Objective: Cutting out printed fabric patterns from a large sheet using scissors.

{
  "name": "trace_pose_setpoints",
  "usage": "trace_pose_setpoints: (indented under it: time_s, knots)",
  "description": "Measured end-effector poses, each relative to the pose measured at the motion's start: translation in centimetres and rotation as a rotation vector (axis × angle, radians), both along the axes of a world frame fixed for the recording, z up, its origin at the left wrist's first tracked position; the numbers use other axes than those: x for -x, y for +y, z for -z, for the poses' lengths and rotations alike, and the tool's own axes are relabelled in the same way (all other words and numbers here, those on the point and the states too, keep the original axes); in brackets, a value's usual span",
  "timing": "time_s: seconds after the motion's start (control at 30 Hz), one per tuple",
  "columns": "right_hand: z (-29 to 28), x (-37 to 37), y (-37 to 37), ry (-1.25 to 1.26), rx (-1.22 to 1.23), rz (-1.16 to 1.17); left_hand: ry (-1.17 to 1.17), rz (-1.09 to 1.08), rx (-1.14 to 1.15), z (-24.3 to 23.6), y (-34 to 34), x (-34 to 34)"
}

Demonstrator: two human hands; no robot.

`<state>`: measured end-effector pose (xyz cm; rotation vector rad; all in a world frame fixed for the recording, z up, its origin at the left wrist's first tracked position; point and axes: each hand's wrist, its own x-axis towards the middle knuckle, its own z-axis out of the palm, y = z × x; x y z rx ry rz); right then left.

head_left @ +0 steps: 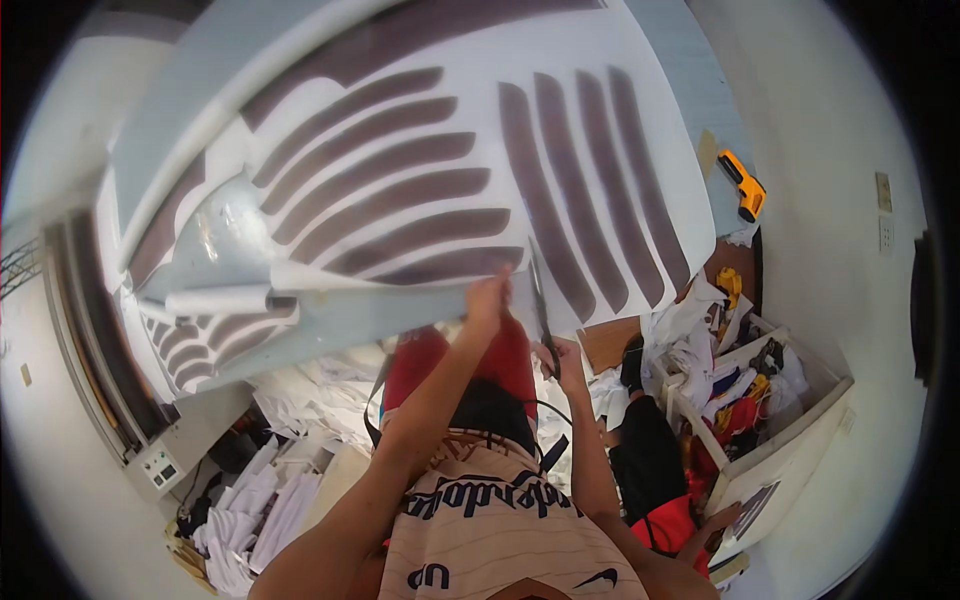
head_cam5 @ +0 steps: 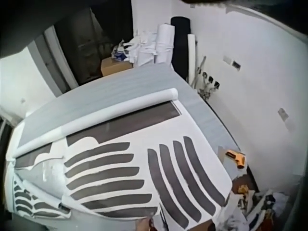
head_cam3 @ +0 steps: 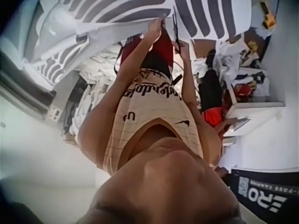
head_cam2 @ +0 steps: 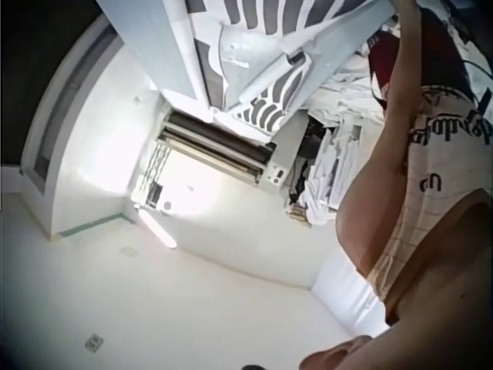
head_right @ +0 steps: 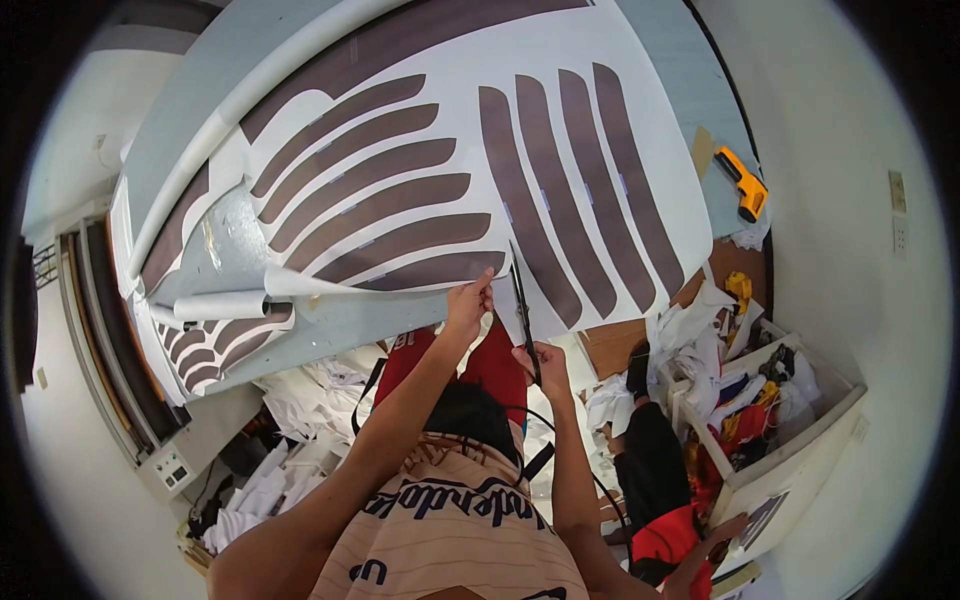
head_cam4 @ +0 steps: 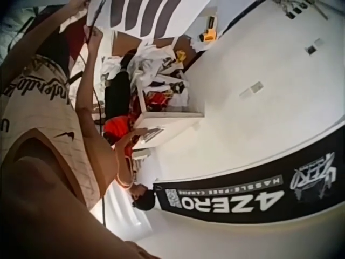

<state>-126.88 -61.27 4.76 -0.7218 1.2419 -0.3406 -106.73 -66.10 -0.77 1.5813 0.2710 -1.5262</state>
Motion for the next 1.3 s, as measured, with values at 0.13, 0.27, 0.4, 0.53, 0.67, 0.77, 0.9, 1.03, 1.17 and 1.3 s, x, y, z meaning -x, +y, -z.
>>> trace_pose_setpoints:
  time_s: [0.13, 0.27, 0.4, 0.53, 0.67, 0.77, 0.9, 1.03, 1.17, 1.3]
  knots:
    - [0.2, 0.1, -1.8, -0.017, -0.010, -0.056, -0.016, -0.014, 0.040, 0.0, 0.2, -0.1]
    - [1.4, 0.4, -3.6, -0.013, 0.007, -0.134, -0.041, -0.003, 0.070, 0.2, 0.3, -0.2]
    - [1.4, -1.5, -5.9, -0.051, 0.015, -0.160, -0.041, -0.035, 0.043, 0.4, 0.4, -0.6]
    - [1.4, -2.9, -9.4, 0.015, -0.010, -0.140, 0.003, -0.035, 0.073, 0.0, 0.1, -0.7]
    - [1.4, -4.9, -12.6, -0.009, 0.046, -0.188, 0.015, -0.011, 0.086, -0.2, 0.1, -1.2]
    - [0.4, -7.5, -14.5, -0.026, 0.022, -0.165, -0.003, -0.030, 0.070, -0.9, -0.2, -1.7]
    - [0.5, -9.8, -16.9, -0.020, 0.062, -0.174, -0.033, -0.042, 0.080, -1.0, -0.1, -2.2]
    - [0.4, -11.6, -19.8, -0.026, 0.068, -0.163, 0.017, -0.079, 0.121, -2.6, -0.6, -2.0]
    - [-0.1, -14.8, -22.3, -0.058, 0.107, -0.143, 0.063, -0.060, 0.118, -3.6, -0.4, -2.8]
    - [-0.1, -17.0, -25.3, -0.022, 0.146, -0.166, 0.083, -0.054, 0.116, -4.2, -0.7, -3.1]
